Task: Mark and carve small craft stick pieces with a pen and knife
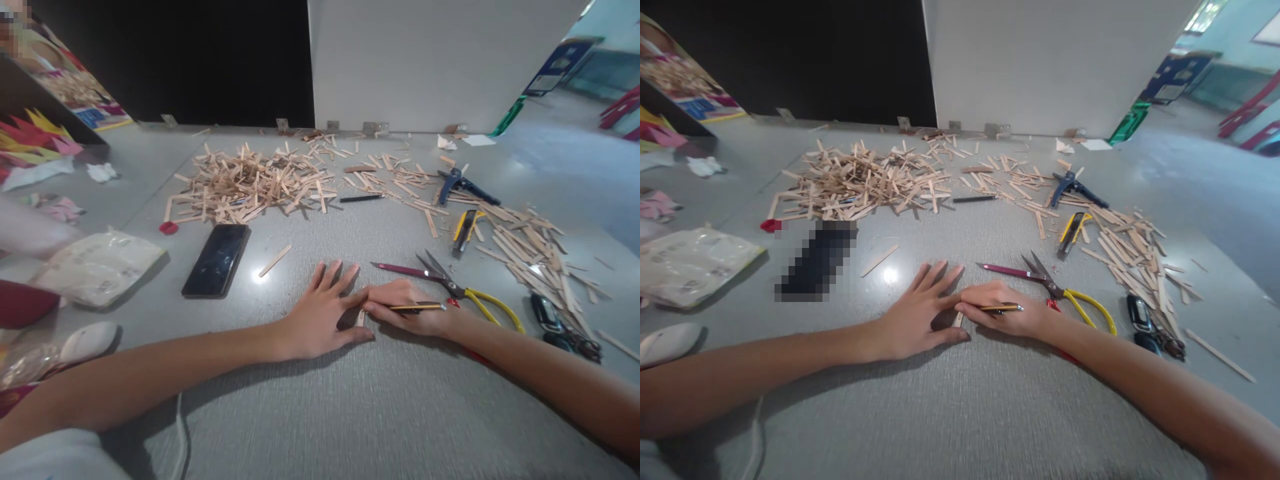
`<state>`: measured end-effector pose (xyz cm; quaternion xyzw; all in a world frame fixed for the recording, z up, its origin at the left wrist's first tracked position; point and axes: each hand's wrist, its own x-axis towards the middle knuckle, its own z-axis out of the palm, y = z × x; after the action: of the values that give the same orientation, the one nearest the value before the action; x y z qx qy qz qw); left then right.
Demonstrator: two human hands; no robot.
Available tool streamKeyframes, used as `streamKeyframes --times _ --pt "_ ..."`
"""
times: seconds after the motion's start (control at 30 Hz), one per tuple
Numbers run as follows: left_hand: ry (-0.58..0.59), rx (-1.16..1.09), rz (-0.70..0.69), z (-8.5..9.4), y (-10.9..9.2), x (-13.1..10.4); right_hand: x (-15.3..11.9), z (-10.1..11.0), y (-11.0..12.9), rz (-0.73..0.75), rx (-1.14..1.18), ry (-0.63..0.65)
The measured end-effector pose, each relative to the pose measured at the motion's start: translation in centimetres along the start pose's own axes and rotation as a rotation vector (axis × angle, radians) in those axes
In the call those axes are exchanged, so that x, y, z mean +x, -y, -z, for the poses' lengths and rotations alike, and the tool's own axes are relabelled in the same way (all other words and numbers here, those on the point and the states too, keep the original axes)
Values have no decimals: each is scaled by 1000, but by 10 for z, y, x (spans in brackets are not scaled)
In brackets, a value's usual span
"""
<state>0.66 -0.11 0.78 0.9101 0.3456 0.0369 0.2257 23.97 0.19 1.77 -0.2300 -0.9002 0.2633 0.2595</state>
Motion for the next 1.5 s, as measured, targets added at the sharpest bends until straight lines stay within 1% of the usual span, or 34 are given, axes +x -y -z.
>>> streamKeyframes --times 0.17,0.3,0.6,0.67,0.83,0.9,1.17,1.27,1.4,1.5 --pt "16 -8 21 3 -3 0 1 1 -1 73 -7 -6" --pt "4 -24 24 3 -2 -1 -1 2 -1 38 -39 20" --pt "3 -11 27 3 0 -2 0 1 0 37 -31 -20" --pt "0 -9 25 2 -1 -2 -1 1 0 1 -32 -15" --pt "2 -9 32 2 -2 -1 -4 3 0 -156 20 20" --pt "6 -2 34 1 -2 -1 -5 4 0 -178 28 27" --pt "-5 -13 33 -1 -2 0 -3 5 0 -171 79 29" --pt "-25 -23 24 -3 1 0 -2 5 1 -169 60 49" --pt "-53 -27 4 -4 3 -1 -2 4 2 -123 47 47" --pt "-33 -7 13 -3 2 0 -1 2 1 -87 57 18"
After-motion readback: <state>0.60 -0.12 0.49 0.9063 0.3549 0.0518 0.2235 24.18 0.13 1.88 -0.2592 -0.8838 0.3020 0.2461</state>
